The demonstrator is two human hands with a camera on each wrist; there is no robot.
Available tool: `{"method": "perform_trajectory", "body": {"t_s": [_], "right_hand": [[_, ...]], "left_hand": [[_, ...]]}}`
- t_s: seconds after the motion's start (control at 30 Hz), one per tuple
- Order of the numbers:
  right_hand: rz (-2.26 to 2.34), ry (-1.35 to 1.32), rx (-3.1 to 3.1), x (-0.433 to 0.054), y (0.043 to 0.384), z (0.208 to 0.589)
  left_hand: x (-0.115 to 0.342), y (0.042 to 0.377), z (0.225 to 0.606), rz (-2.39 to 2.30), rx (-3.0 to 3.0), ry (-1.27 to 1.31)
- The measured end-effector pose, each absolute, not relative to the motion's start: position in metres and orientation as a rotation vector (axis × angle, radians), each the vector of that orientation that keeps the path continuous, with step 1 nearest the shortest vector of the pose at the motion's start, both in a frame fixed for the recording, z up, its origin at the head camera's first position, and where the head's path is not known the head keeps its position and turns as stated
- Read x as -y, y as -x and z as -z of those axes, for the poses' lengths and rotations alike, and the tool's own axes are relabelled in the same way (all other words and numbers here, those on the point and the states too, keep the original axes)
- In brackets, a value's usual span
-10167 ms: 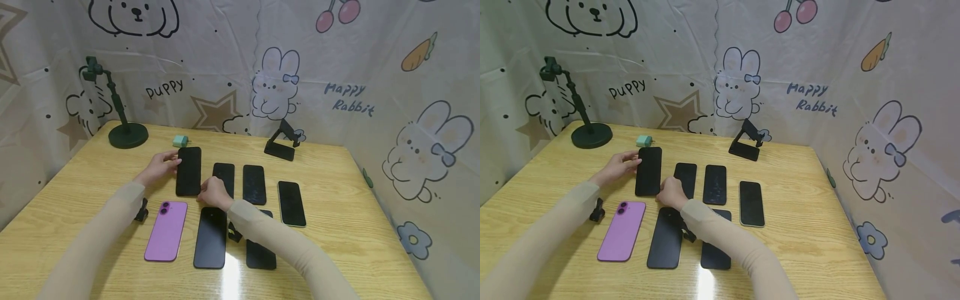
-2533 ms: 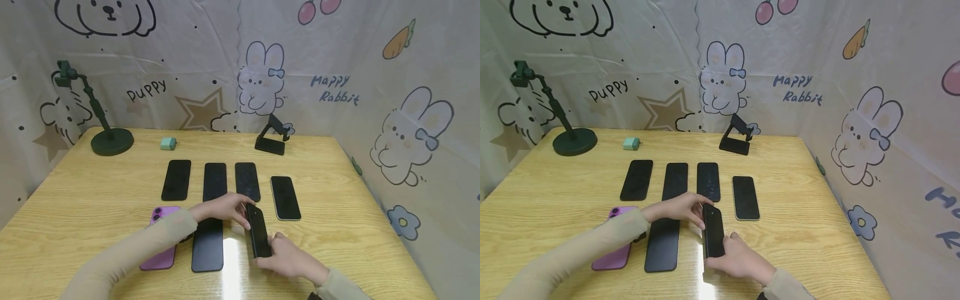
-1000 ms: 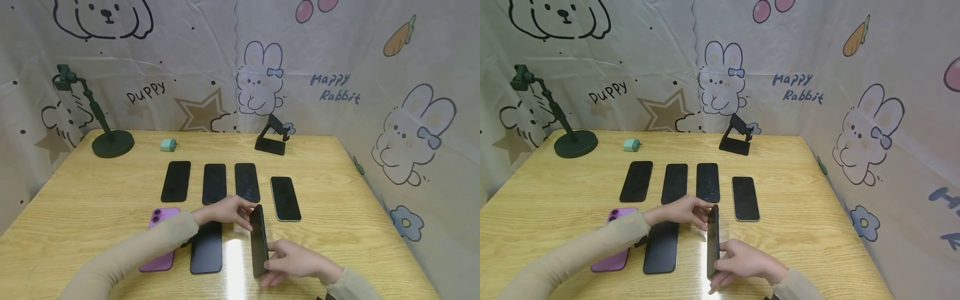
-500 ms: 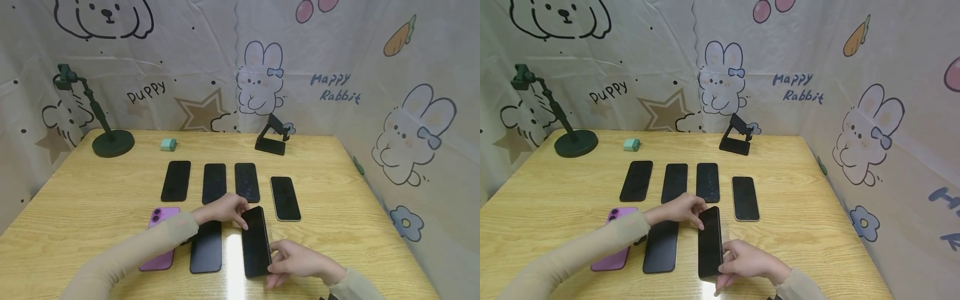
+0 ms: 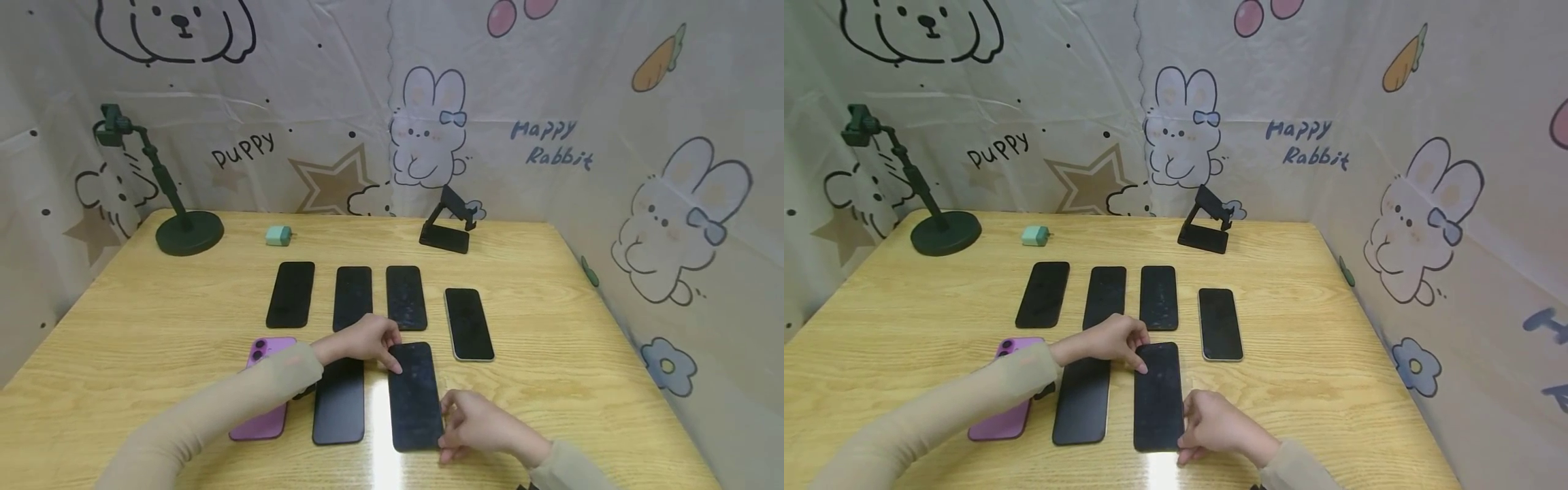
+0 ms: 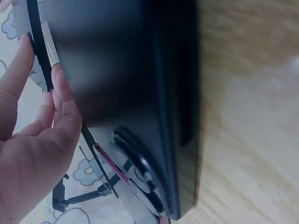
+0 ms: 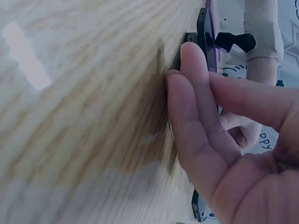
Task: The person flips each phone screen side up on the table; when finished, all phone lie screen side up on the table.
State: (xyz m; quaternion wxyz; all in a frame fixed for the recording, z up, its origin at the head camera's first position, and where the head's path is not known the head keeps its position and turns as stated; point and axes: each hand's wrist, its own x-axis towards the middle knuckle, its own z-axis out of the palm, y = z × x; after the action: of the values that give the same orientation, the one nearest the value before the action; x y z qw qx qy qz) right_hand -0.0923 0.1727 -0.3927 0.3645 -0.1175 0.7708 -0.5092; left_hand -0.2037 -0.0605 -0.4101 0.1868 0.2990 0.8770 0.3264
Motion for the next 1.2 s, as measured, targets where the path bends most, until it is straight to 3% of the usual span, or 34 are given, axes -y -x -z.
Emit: {"method": "perform_trajectory", "body": {"t_s": [1.2], "right_hand": [[1.056, 0.326, -2.306, -0.157, 0.088, 0.393]], "left_hand": [[0.054, 0.200, 0.407, -0.885, -2.500, -0.828]]}}
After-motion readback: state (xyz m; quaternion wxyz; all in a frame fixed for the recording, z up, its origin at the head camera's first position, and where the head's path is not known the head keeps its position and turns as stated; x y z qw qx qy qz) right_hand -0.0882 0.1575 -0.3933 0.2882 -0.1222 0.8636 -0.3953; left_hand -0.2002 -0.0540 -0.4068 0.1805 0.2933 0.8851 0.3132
